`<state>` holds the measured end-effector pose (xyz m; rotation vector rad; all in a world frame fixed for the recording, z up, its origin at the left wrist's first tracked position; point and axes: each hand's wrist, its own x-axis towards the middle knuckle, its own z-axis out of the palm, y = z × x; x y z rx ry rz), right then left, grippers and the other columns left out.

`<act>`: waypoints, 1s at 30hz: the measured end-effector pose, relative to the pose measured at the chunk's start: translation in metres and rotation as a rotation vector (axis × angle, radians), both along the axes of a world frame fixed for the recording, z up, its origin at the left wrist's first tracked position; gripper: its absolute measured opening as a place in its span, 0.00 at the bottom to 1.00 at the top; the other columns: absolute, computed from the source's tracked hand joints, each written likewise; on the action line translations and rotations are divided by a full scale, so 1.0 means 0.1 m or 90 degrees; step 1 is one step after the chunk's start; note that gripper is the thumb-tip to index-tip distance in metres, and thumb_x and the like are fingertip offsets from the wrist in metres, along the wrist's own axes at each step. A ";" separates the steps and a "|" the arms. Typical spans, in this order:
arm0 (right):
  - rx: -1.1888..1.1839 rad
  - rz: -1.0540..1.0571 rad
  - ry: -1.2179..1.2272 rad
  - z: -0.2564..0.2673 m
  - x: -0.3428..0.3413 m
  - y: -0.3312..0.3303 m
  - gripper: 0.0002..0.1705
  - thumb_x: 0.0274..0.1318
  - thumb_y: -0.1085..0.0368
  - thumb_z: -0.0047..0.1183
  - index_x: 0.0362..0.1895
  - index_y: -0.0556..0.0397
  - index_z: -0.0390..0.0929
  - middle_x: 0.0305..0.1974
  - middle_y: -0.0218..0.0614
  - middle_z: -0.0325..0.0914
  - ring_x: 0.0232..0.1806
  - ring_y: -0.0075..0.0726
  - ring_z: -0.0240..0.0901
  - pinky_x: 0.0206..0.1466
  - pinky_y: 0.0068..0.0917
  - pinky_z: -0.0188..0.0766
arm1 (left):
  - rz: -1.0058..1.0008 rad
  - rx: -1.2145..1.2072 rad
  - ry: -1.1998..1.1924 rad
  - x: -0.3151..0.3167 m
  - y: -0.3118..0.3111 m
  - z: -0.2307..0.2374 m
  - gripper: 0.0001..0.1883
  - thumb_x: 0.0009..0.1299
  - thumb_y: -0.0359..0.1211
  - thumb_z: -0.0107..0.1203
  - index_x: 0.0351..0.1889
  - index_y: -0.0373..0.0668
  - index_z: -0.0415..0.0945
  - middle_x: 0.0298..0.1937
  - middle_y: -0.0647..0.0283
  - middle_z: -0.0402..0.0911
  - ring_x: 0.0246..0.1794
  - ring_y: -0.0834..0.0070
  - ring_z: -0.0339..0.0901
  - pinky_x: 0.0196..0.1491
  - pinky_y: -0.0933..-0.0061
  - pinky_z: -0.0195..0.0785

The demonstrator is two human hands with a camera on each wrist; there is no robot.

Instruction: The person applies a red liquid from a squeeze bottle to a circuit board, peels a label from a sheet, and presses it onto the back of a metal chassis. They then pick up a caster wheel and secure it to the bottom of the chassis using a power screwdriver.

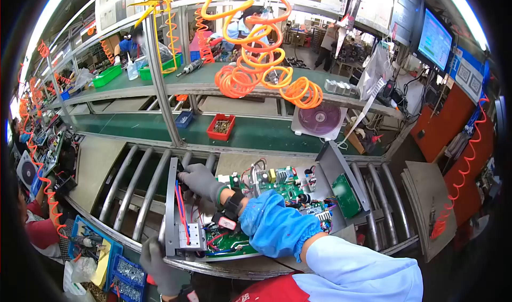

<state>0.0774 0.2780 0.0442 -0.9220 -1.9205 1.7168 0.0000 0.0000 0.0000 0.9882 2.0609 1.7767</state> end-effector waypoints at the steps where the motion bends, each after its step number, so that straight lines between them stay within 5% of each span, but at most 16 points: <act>1: -0.011 0.005 0.002 0.06 0.06 -0.02 0.15 0.64 0.59 0.50 0.42 0.59 0.81 0.30 0.35 0.81 0.23 0.27 0.76 0.22 0.27 0.73 | 0.068 -0.067 0.089 -0.19 -0.16 -0.33 0.18 0.76 0.37 0.49 0.51 0.29 0.75 0.48 0.57 0.79 0.42 0.69 0.75 0.53 0.72 0.65; 3: -0.030 0.010 0.004 0.14 0.06 -0.06 0.15 0.64 0.59 0.50 0.41 0.59 0.81 0.29 0.35 0.80 0.23 0.27 0.75 0.21 0.26 0.72 | 0.284 -0.083 0.212 -0.91 -0.72 -1.27 0.17 0.76 0.36 0.50 0.52 0.31 0.74 0.42 0.65 0.76 0.33 0.79 0.71 0.37 0.77 0.67; 5: -0.042 0.009 -0.004 0.15 0.07 -0.06 0.15 0.64 0.59 0.50 0.41 0.59 0.81 0.29 0.34 0.80 0.23 0.26 0.75 0.20 0.25 0.71 | 0.360 -0.486 0.164 -1.07 -1.36 -1.20 0.27 0.69 0.49 0.55 0.56 0.38 0.78 0.61 0.55 0.77 0.58 0.52 0.75 0.63 0.43 0.59; 7: -0.036 0.011 0.026 0.04 0.02 -0.04 0.16 0.65 0.58 0.50 0.40 0.59 0.80 0.29 0.34 0.80 0.22 0.25 0.74 0.18 0.25 0.70 | 0.263 -1.007 0.424 -1.24 -1.76 -1.19 0.24 0.71 0.47 0.51 0.58 0.41 0.78 0.62 0.56 0.77 0.60 0.56 0.73 0.61 0.49 0.60; 10: -0.031 0.010 0.057 -0.09 -0.05 0.01 0.15 0.65 0.59 0.50 0.39 0.58 0.80 0.28 0.33 0.79 0.21 0.24 0.74 0.18 0.23 0.70 | 0.067 -1.241 0.521 -1.51 -2.14 -1.69 0.22 0.74 0.42 0.46 0.60 0.42 0.77 0.64 0.57 0.75 0.61 0.57 0.73 0.63 0.52 0.59; 13: -0.057 0.003 0.051 0.04 0.04 -0.05 0.14 0.65 0.59 0.51 0.38 0.57 0.80 0.26 0.33 0.79 0.20 0.24 0.75 0.18 0.24 0.67 | 0.252 -1.012 0.507 -1.37 -2.07 -1.65 0.22 0.75 0.39 0.43 0.61 0.41 0.75 0.66 0.57 0.73 0.62 0.58 0.73 0.66 0.54 0.57; 16: -0.063 0.013 0.049 0.06 0.05 -0.06 0.15 0.67 0.59 0.49 0.40 0.60 0.78 0.27 0.31 0.77 0.19 0.21 0.74 0.17 0.21 0.71 | 0.052 -1.062 0.332 -1.67 -2.16 -1.70 0.23 0.74 0.39 0.45 0.62 0.39 0.74 0.66 0.56 0.73 0.63 0.59 0.72 0.65 0.56 0.60; 30: -0.024 0.010 0.028 0.20 0.12 -0.14 0.15 0.65 0.59 0.51 0.39 0.59 0.80 0.25 0.32 0.78 0.18 0.23 0.74 0.18 0.22 0.68 | 0.205 -1.111 0.363 -2.22 -2.22 -2.12 0.21 0.74 0.43 0.44 0.60 0.45 0.77 0.66 0.58 0.73 0.71 0.69 0.62 0.73 0.55 0.46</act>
